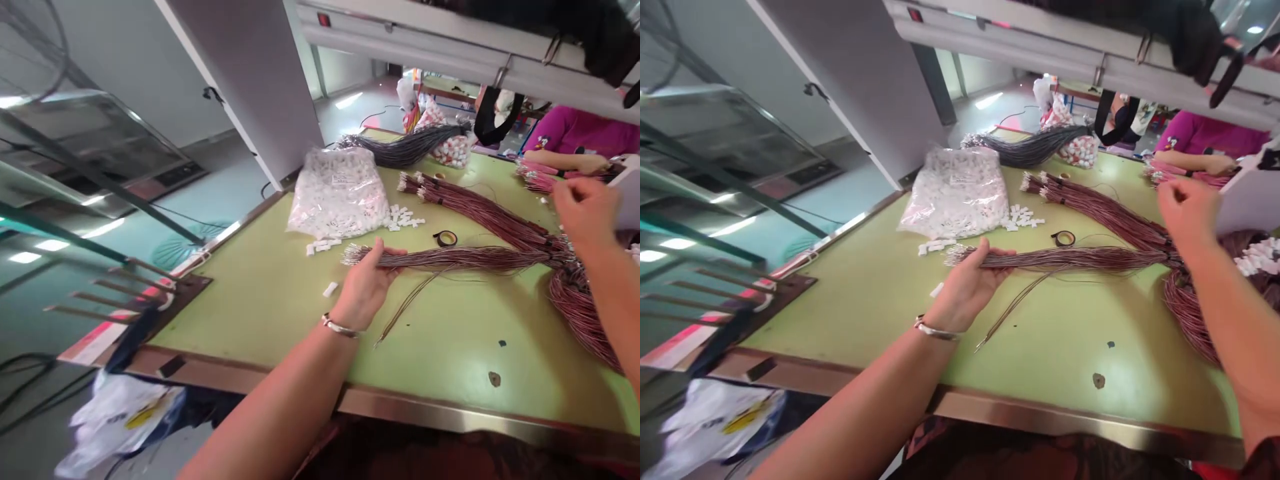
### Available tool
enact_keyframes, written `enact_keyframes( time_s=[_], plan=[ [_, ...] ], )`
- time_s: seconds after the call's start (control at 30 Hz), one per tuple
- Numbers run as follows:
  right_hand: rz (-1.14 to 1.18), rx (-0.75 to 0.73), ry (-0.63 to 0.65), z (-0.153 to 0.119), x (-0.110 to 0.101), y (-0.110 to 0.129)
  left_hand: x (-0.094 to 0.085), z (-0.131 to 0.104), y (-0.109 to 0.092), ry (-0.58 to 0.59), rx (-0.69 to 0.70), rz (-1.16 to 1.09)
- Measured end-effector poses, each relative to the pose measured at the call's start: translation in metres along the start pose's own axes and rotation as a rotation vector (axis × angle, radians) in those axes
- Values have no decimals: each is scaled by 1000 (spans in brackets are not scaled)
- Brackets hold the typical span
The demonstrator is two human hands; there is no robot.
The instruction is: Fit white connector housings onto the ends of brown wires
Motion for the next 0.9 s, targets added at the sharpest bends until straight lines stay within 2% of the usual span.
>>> enact_keyframes(
  time_s=[0.03, 0.07, 0.13, 0.2, 0.27, 0.33, 0.43, 0.5, 0.57, 0.7, 0.77, 0.9],
  plan=[
    [25, -23, 1, -15, -2, 17, 1, -1, -1, 14, 11, 19],
    [69, -142, 41, -28, -2, 38, 2, -3, -2, 32, 22, 37],
    [158, -520, 157, -57, -1, 84, 4, -8, -4, 70, 35, 63],
    [157, -815, 286, -83, 4, 120, 6, -13, -6, 106, 20, 80],
    [131, -942, 425, -104, 15, 140, 8, -16, -5, 141, -21, 109],
    [69, -916, 623, -120, 32, 145, 8, -17, -2, 154, -71, 143],
    [-38, -734, 855, -134, 54, 139, 6, -11, 3, 121, -126, 148],
    [-46, -588, 888, -133, 65, 137, 4, -7, 3, 88, -145, 158],
    [15, -476, 896, -125, 76, 140, 1, -5, -3, 49, -103, 229],
    [19, -298, 968, -96, 104, 141, -1, -11, -25, -6, 222, 446],
    [6, -272, 976, -83, 115, 137, 0, -13, -27, 28, 286, 496],
    [22, -305, 962, -77, 116, 130, 1, -8, -19, 67, 225, 537]
  ],
)
Point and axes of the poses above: each hand's wrist, its own z-axis towards the middle knuckle, its own x-axis out of the palm, y = z × x, the point moved 4 cm from there along z, towards the middle knuckle, and after that the axes turned 14 degrees about -z, right-handed, at the moved point
